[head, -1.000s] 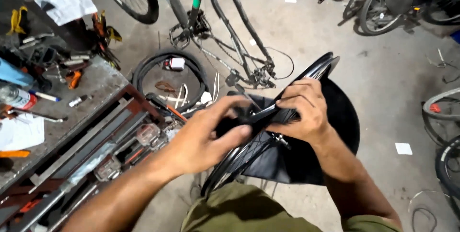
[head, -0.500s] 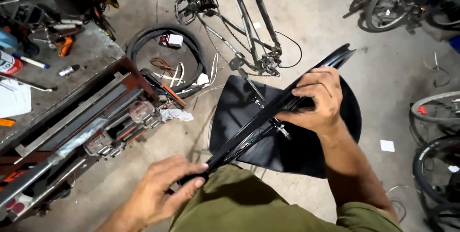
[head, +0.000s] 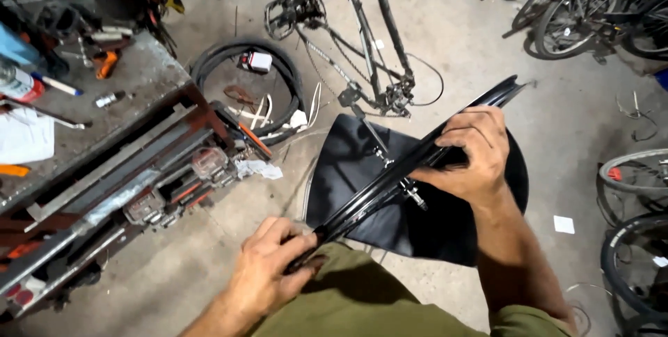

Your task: Truing a bicycle wheel by adjusting spokes and handling components at a repair station

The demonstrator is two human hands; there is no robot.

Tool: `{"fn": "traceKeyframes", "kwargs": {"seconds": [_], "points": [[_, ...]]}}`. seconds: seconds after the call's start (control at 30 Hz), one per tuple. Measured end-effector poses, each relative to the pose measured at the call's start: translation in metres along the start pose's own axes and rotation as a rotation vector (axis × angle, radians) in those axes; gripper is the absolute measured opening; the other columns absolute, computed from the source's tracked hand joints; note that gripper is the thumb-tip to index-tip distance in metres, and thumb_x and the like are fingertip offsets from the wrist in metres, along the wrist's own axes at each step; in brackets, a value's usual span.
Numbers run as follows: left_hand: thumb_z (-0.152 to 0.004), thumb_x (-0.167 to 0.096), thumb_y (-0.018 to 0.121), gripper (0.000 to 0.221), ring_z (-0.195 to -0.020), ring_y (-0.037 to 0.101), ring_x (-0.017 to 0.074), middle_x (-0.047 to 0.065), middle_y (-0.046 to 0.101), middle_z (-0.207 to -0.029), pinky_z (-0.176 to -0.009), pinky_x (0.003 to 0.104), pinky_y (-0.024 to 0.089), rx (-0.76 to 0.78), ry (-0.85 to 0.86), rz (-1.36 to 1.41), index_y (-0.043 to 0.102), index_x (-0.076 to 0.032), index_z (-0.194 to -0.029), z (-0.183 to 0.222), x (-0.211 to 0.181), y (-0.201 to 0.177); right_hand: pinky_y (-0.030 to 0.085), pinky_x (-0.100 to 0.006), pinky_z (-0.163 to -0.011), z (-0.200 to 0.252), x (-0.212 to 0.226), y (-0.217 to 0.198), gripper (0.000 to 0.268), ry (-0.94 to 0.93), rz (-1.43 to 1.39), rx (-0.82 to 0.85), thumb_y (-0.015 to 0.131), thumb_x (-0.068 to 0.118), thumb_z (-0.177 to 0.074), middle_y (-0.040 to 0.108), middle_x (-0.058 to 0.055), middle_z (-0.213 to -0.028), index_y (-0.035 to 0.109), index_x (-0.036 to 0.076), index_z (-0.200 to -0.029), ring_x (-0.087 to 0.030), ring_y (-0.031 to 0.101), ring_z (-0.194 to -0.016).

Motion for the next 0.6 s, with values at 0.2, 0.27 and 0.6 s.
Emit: {"fn": "traceKeyframes", "kwargs": {"seconds": [0.2, 0.27, 0.6], "points": [[-0.091, -0.019, 0.081, 0.023, -0.087, 0.078, 0.0196, 0.007, 0.074, -0.115, -0.076, 0.029, 0.063, -0.092, 0.057, 0.115, 0.07, -0.011, -0.109, -0.021, -0.003, -0.003, 0.047, -0.045, -0.09, 0.001, -0.025, -0.004, 0.058, 0.079, -0.062, 0.011, 0.093, 0.049, -0.07, 0.069, -0.017, -0.091, 0.065, 0.0, -0.084, -0.031, 0.065, -0.09], [-0.088, -0.022, 0.085, 0.028, -0.089, 0.08, 0.0207, 0.009, 0.077, -0.112, -0.077, 0.03, 0.063, -0.09, 0.105, 0.133, 0.072, -0.01, -0.11, -0.055, -0.02, -0.023, 0.046, -0.046, -0.092, 0.008, -0.049, -0.011, 0.061, 0.126, -0.076, 0.028, 0.092, 0.054, -0.068, 0.069, -0.016, -0.093, 0.066, 0.001, -0.086, -0.031, 0.064, -0.091], [-0.076, -0.031, 0.076, 0.033, -0.085, 0.075, 0.0418, 0.009, 0.075, -0.089, -0.074, 0.057, 0.059, 0.376, 0.043, -0.079, 0.068, -0.023, -0.107, -0.206, -0.069, 0.017, 0.049, -0.048, -0.091, 0.007, -0.016, -0.002, 0.051, 0.195, 0.013, 0.109, 0.095, 0.053, -0.072, 0.064, -0.008, -0.098, 0.068, 0.015, -0.093, -0.034, 0.062, -0.094]]}}
Point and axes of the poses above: each hand's wrist, its own z-axis away from the middle knuckle, its own y-axis out of the palm, x = y × z, the point moved 8 cm from there along -z, towards the middle knuckle
